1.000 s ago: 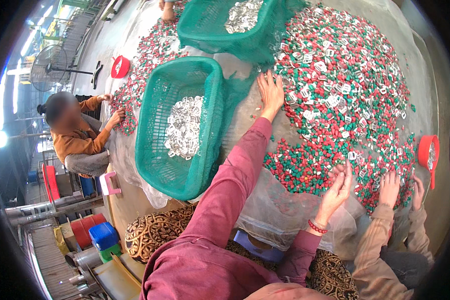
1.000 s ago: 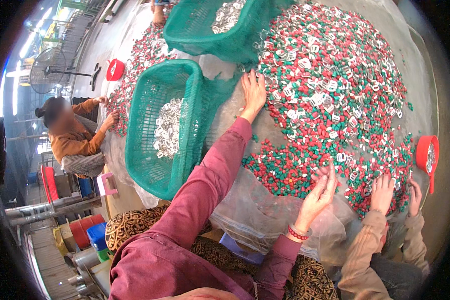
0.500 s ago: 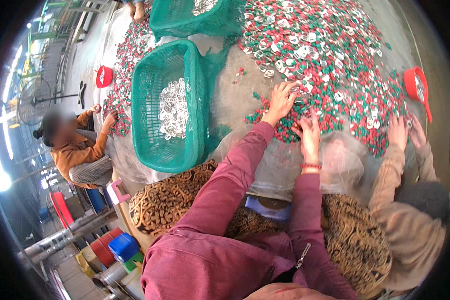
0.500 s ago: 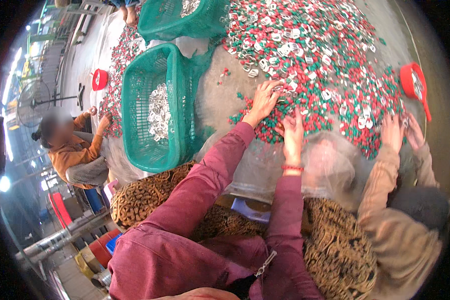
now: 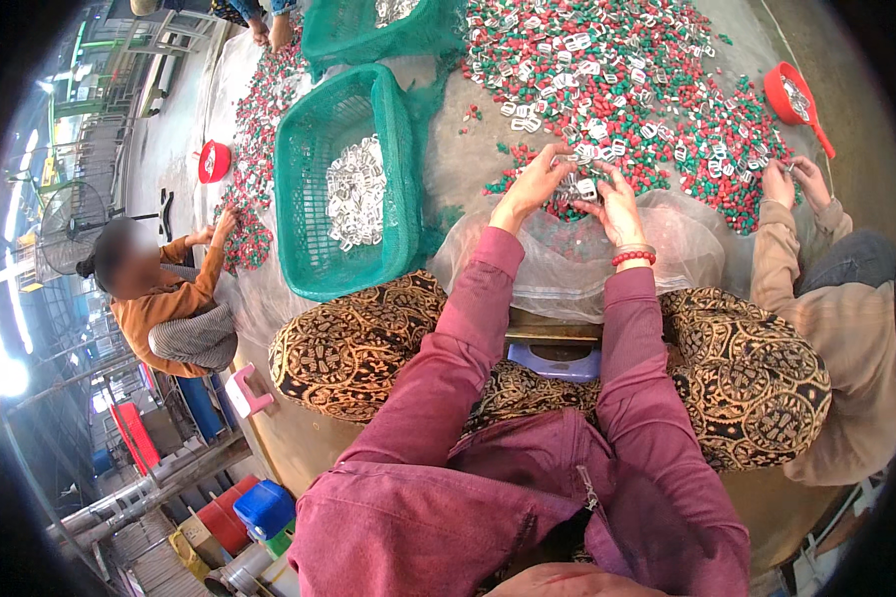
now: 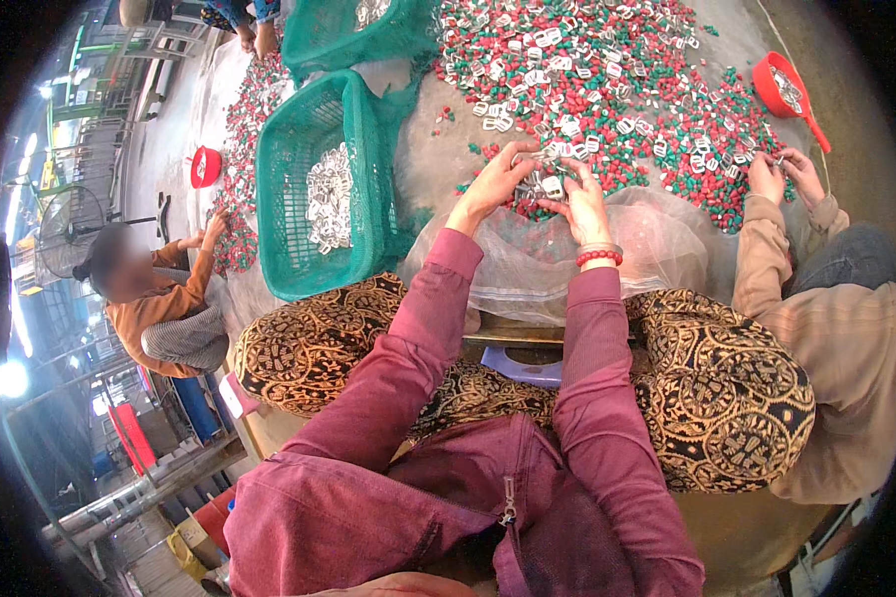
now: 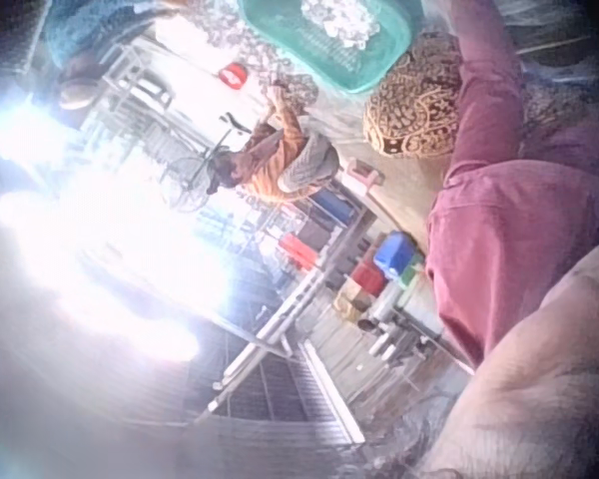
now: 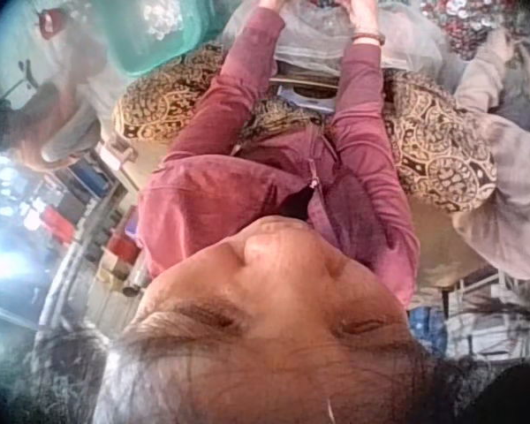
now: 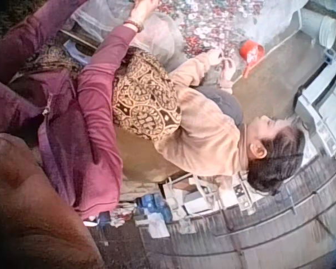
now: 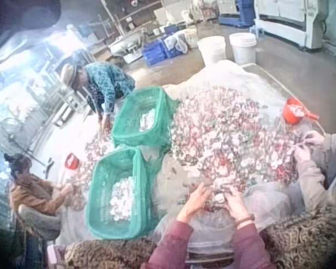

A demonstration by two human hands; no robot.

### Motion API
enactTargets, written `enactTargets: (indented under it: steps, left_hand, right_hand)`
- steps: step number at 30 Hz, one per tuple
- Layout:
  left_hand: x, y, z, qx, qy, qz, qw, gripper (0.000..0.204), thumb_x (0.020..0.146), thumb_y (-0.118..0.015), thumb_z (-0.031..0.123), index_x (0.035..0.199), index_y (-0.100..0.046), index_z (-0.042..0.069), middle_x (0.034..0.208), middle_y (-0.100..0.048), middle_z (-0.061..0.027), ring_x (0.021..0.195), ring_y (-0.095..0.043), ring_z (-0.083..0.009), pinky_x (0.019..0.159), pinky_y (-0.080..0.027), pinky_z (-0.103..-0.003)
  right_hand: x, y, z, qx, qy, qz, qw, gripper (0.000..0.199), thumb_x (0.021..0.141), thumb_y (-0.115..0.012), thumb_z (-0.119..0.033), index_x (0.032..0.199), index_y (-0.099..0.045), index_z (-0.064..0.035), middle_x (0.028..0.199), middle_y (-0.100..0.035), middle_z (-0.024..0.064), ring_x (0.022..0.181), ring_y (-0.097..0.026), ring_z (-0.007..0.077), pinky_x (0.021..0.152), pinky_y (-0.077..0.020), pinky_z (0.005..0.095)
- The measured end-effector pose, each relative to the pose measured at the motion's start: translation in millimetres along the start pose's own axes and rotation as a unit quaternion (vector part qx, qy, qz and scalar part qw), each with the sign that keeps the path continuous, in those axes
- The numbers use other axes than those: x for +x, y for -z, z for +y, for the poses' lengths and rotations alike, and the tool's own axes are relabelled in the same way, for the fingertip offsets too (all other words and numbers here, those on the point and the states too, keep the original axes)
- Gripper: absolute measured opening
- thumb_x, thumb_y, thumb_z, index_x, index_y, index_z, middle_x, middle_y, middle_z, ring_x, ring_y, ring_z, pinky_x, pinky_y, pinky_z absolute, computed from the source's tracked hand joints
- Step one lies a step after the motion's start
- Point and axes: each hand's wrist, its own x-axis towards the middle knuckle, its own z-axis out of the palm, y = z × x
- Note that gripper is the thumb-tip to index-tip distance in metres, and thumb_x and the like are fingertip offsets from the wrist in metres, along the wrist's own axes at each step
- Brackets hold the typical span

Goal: The person sits at a table and sorts small red, green, and white plastic pieces by hand, placing selected white pieces into a green basket. Other workers are also sorting similar pieces nearby.

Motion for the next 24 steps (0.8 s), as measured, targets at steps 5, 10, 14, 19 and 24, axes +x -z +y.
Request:
enactTargets:
  steps: [5, 10, 14, 19, 24]
  left_hand:
    - [1.2, 6.3, -25.4, -0.017, 0.032, 0.007, 0.999, 0.029, 0.092, -0.050, 0.018, 0.113, -0.052, -0.001, 0.099, -0.063, -0.0108, 0.094, -0.058, -0.0149, 0.077, -0.044, -0.028]
    - [0.6, 7.1, 3.3, 0.046, 0.033, 0.015, 0.998, 0.025, 0.084, -0.059, 0.022, 0.099, -0.065, 0.002, 0.087, -0.066, -0.0135, 0.085, -0.062, -0.0208, 0.078, -0.046, -0.034]
    - [5.1, 20.5, -6.7, 0.219, 0.002, 0.040, 0.975, 0.032, 0.075, -0.070, 0.022, 0.103, -0.066, 0.005, 0.077, -0.063, -0.0092, 0.071, -0.060, -0.0166, 0.064, -0.046, -0.031]
    - [-6.2, 30.3, -25.4, 0.259, 0.081, 0.070, 0.960, 0.031, 0.073, -0.073, 0.018, 0.096, -0.064, 0.000, 0.070, -0.063, -0.0070, 0.054, -0.056, -0.0108, 0.051, -0.047, -0.027]
    - [-4.9, 20.0, -12.1, -0.078, 0.174, 0.024, 0.981, 0.028, 0.091, -0.051, 0.030, 0.095, -0.060, 0.003, 0.068, -0.054, 0.0012, 0.056, -0.052, -0.0094, 0.045, -0.043, -0.024]
  right_hand:
    - [-5.2, 0.3, 8.9, 0.005, 0.035, 0.032, 0.999, 0.060, 0.086, -0.037, 0.008, 0.141, -0.020, -0.0088, 0.114, -0.046, 0.0179, 0.089, -0.058, 0.0232, 0.074, -0.0577, 0.0423]
    - [-6.6, 0.2, -1.5, 0.023, 0.035, 0.030, 0.999, 0.058, 0.090, -0.030, 0.004, 0.143, -0.013, -0.0117, 0.128, -0.038, 0.0226, 0.098, -0.057, 0.0312, 0.078, -0.0550, 0.0457]
    - [-10.3, -4.3, -11.7, 0.011, 0.054, 0.024, 0.998, 0.060, 0.091, -0.031, 0.001, 0.144, -0.008, -0.0153, 0.131, -0.037, 0.0227, 0.093, -0.060, 0.0336, 0.073, -0.0564, 0.0446]
    - [-14.7, -8.0, -13.5, -0.026, 0.107, 0.097, 0.989, 0.074, 0.088, -0.035, 0.005, 0.142, 0.007, -0.0205, 0.117, -0.040, 0.0221, 0.082, -0.063, 0.0347, 0.069, -0.0578, 0.0423]
    - [-11.2, 6.3, -11.6, 0.015, 0.116, 0.125, 0.985, 0.068, 0.088, -0.036, 0.006, 0.142, 0.001, -0.0124, 0.107, -0.043, 0.0200, 0.083, -0.063, 0.0357, 0.071, -0.0570, 0.0425]
